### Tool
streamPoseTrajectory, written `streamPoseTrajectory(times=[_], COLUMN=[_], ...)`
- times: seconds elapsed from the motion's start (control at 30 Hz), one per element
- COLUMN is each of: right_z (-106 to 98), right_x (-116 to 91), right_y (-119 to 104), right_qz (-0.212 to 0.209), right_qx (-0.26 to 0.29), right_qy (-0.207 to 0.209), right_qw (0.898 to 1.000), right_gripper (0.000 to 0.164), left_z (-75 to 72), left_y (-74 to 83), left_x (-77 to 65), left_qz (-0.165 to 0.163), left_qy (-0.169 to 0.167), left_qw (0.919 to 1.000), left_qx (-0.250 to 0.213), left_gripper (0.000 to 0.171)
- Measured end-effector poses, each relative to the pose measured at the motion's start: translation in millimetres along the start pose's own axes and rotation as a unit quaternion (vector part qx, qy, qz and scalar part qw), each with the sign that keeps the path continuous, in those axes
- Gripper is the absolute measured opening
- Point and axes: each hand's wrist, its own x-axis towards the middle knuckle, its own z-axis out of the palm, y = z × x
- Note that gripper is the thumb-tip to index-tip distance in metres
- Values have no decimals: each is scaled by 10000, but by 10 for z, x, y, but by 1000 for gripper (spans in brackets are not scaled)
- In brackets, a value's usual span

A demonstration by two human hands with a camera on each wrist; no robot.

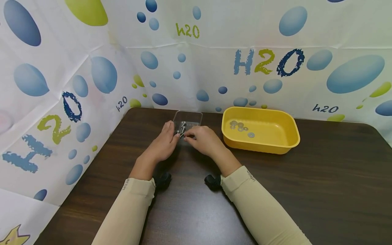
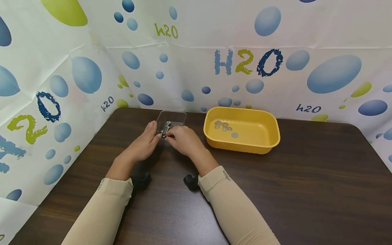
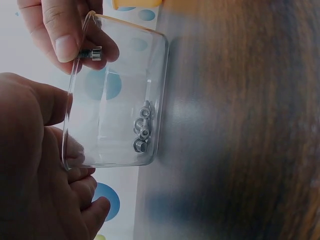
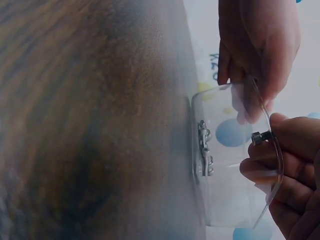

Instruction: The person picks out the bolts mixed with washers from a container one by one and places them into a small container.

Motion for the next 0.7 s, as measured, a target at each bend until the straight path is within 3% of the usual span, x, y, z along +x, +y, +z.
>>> streamPoseTrajectory(times=[0.7], right_z=[6], right_x=[4], right_y=[-26], right_qz=[90], right_qx=[-148], right_qy=[-96], right_qw=[9998], right_gripper=[26], left_z=[-5], left_y=[5], left_x=[-10], left_qz=[46], left_qy=[19], left_qw=[10000], left_qx=[-37], left_gripper=[66])
